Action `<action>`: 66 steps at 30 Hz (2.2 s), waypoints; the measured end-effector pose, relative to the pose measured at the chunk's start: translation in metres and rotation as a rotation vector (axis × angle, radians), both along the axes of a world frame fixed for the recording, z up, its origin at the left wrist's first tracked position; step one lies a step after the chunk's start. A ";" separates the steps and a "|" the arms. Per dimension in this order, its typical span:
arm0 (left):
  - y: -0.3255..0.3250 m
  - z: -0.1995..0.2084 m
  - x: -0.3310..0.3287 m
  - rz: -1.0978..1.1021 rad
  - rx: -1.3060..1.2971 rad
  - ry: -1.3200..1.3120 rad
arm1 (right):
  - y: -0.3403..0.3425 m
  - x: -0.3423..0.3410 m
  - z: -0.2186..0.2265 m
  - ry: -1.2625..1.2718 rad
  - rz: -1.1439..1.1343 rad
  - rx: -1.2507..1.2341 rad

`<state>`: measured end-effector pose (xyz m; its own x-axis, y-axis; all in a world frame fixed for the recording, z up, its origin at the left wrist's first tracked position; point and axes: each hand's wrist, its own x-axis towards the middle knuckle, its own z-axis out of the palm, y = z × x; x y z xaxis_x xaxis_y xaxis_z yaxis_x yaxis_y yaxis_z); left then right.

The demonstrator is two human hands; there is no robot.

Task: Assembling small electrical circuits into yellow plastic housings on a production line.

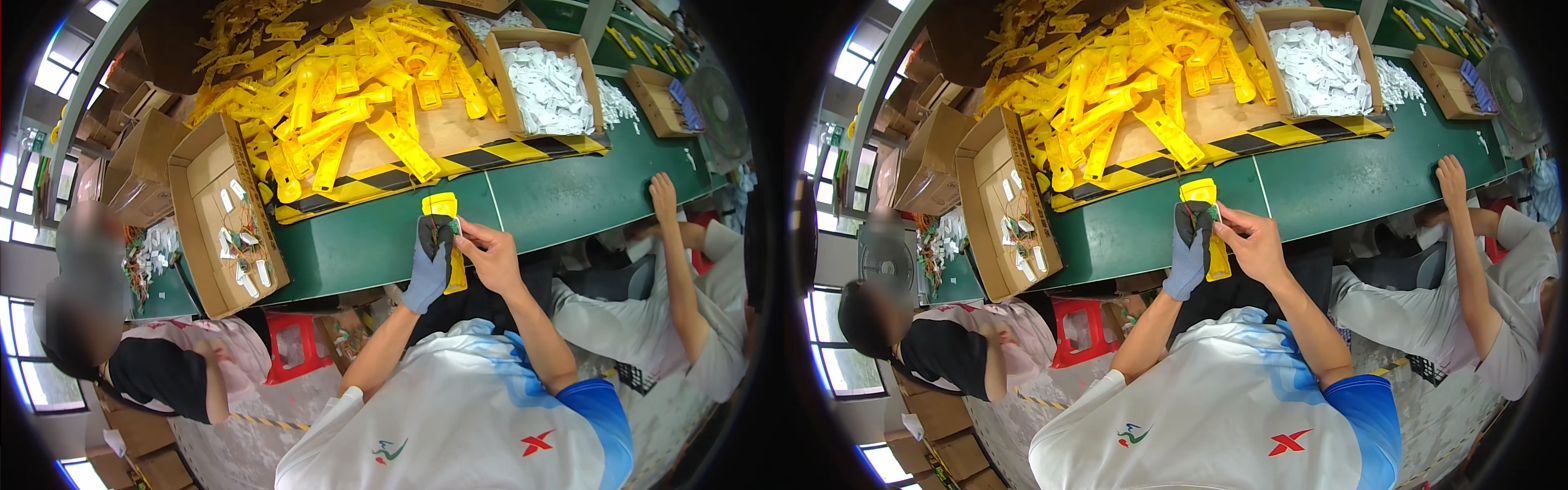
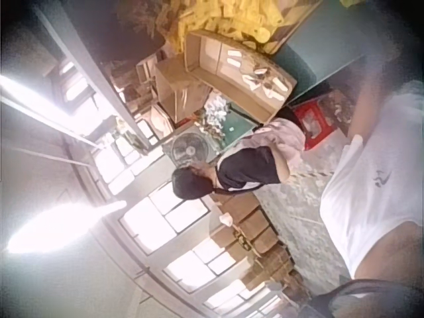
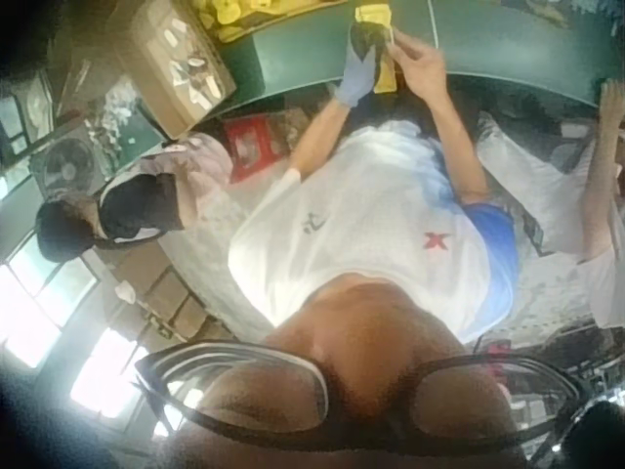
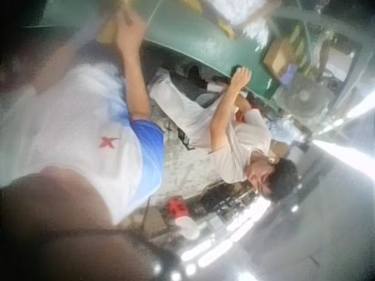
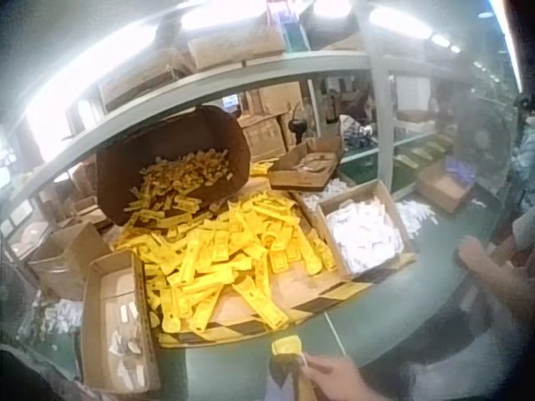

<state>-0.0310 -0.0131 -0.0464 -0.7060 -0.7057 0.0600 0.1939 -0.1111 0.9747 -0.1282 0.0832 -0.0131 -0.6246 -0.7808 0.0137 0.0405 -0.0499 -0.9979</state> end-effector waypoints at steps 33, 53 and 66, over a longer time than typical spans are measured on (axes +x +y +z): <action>-0.132 0.041 0.257 0.947 -1.539 -0.687 | 0.184 -0.353 -0.017 1.253 -0.719 1.035; -0.052 0.159 0.266 0.607 -0.874 0.331 | 0.038 -0.103 0.026 0.612 -0.202 -0.525; -0.177 0.123 0.090 0.118 0.661 0.371 | 0.084 -0.151 -0.007 0.239 -0.347 -0.160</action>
